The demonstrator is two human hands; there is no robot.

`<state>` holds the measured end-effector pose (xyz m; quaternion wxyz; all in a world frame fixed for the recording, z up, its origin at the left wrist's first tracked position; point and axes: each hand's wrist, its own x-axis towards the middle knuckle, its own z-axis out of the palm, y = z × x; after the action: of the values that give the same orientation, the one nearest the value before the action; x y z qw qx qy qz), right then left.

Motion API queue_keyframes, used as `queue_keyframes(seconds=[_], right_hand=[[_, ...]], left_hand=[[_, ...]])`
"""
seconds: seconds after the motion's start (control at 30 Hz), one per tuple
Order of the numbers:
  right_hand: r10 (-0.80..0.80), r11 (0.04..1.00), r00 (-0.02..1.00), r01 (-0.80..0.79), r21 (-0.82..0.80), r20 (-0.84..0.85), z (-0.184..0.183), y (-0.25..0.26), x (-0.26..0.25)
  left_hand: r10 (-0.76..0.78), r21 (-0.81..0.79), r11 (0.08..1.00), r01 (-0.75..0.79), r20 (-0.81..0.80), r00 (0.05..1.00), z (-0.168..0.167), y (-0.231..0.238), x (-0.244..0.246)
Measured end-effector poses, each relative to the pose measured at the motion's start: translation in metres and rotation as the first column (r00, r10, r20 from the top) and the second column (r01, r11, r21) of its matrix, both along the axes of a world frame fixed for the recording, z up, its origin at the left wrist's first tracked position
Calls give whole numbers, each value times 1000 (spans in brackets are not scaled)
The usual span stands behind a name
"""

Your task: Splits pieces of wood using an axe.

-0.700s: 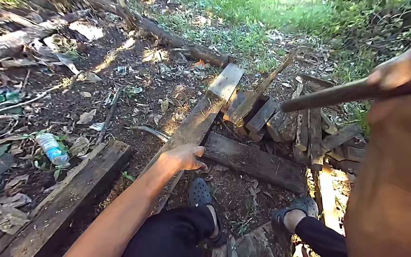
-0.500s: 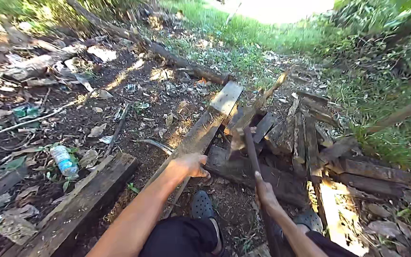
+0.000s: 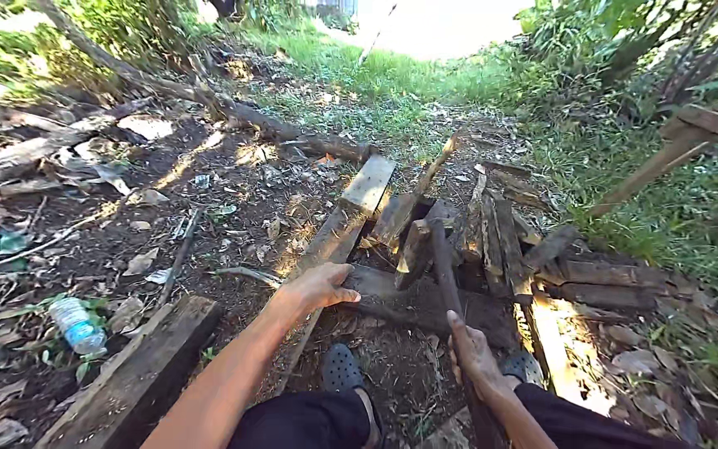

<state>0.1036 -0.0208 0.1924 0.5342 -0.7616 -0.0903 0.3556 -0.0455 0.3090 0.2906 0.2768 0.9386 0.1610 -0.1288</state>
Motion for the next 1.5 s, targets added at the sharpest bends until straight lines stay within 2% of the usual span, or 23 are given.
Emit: queue_keyframes(seconds=[0.1, 0.23, 0.33, 0.4, 0.43, 0.5, 0.57, 0.6, 0.67, 0.8, 0.87, 0.97, 1.13, 1.2, 1.33, 1.5], right_hand=[[88, 985, 996, -86, -147, 3, -44, 12, -2], [128, 979, 991, -121, -163, 36, -53, 23, -10], [134, 979, 991, -129, -160, 25, -49, 13, -16], [130, 981, 991, -131, -144, -11, -43, 7, -23], [121, 983, 992, -126, -132, -41, -38, 5, -27], [108, 986, 989, -119, -115, -100, -31, 2, -34], [112, 986, 984, -128, -110, -141, -27, 0, -40], [122, 984, 980, -140, -108, -159, -26, -1, -43], [152, 979, 975, -171, -107, -164, -27, -4, -49], [195, 970, 961, -218, -103, -198, -24, -9, -55], [209, 966, 954, -235, -105, -213, -25, -9, -57], [220, 966, 944, -245, -77, -247, -28, -9, -55], [214, 970, 894, -241, -18, -394, -33, -10, -52], [225, 967, 877, -254, -12, -423, -37, -9, -55], [246, 960, 856, -280, -8, -455, -39, -5, -57], [240, 961, 827, -277, 4, -509, -39, -2, -52]], left_hand=[[-44, 35, 998, 45, -32, 999, 0, -3, 17], [-32, 88, 995, 37, -64, 997, 4, 3, 42], [73, 37, 996, -76, 90, 993, -14, 20, 64], [269, -81, 963, -258, 211, 940, -37, 22, 74], [399, -167, 916, -365, 277, 874, -50, 15, 79], [625, -357, 780, -513, 418, 659, -79, -16, 93], [775, -560, 631, -537, 472, 420, -107, -51, 114], [814, -614, 578, -537, 478, 330, -118, -67, 123], [819, -633, 544, -550, 544, 183, -137, -90, 138], [648, -502, 595, -628, 761, 7, -168, -91, 144], [588, -449, 621, -643, 809, 2, -175, -82, 136], [552, -391, 599, -699, 833, 8, -176, -74, 132], [602, -294, 595, -748, 779, 173, -185, -56, 120], [605, -246, 573, -782, 770, 201, -194, -49, 110], [542, -223, 519, -825, 833, 116, -207, -39, 97], [551, -296, 560, -774, 830, 81, -207, -28, 88]])
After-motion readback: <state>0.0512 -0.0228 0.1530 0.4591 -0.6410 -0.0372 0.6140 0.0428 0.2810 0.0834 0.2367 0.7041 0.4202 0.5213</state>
